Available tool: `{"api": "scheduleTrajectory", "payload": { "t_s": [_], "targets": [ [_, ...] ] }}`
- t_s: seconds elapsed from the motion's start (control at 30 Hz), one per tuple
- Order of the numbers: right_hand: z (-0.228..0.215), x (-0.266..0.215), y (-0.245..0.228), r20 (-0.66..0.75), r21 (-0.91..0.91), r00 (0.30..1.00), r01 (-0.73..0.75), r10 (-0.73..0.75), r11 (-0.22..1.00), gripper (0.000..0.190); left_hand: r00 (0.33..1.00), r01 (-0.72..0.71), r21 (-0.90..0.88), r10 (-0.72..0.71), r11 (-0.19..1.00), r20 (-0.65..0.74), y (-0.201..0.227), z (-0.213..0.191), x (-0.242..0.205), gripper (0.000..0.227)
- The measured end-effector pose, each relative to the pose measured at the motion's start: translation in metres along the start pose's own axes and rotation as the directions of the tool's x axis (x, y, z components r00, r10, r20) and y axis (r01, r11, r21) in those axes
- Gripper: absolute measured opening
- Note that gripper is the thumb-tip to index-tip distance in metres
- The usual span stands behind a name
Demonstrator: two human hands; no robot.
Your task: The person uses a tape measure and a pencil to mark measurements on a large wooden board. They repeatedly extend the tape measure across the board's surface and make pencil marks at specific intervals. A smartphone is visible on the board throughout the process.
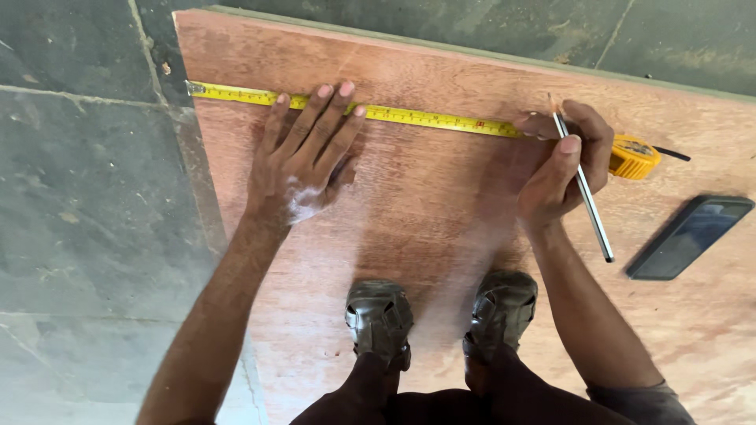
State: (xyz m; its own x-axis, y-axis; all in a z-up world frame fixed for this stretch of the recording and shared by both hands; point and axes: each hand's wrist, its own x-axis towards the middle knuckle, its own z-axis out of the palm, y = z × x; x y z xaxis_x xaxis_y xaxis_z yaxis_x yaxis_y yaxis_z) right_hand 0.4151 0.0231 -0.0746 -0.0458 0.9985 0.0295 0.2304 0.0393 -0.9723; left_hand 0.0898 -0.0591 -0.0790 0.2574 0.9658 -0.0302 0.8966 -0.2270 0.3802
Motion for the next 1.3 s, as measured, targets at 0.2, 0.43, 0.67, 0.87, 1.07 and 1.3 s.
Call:
{"api": "scheduleTrajectory", "payload": {
  "t_s": [0.2, 0.43, 0.67, 0.87, 1.07, 1.3],
  "targets": [
    [-0.001, -0.007, 0.003, -0.002, 0.016, 1.0, -0.016, 0.016, 1.0, 0.037, 0.999, 0.033, -0.066, -0.035, 0.997, -0.016, 0.0, -0.002, -0.003, 0.053],
    [-0.004, -0.005, 0.005, 0.004, -0.061, 1.0, -0.005, 0.005, 0.998, 0.036, 0.999, 0.019, 0.003, -0.019, 1.0, -0.039, -0.002, -0.001, -0.005, 0.048],
    [0.016, -0.012, -0.005, -0.029, -0.102, 0.999, -0.033, 0.03, 0.994, 0.036, 0.999, -0.017, 0.027, 0.018, 0.999, -0.05, -0.004, 0.006, -0.005, 0.046],
    [0.065, -0.011, -0.022, -0.169, 0.336, 0.977, -0.067, 0.13, 0.939, 0.04, 0.998, -0.051, 0.069, 0.054, 0.996, -0.039, -0.006, 0.006, -0.007, 0.044],
    [0.097, -0.005, -0.015, -0.199, 0.215, 0.978, -0.01, 0.053, 0.977, 0.057, 0.997, -0.052, 0.072, 0.056, 0.996, -0.053, -0.008, 0.008, -0.008, 0.045],
    [0.067, -0.003, -0.019, -0.108, -0.218, 0.986, 0.101, -0.127, 0.971, 0.046, 0.997, -0.039, 0.05, 0.043, 0.998, -0.067, -0.006, 0.006, -0.011, 0.044]
  ]
}}
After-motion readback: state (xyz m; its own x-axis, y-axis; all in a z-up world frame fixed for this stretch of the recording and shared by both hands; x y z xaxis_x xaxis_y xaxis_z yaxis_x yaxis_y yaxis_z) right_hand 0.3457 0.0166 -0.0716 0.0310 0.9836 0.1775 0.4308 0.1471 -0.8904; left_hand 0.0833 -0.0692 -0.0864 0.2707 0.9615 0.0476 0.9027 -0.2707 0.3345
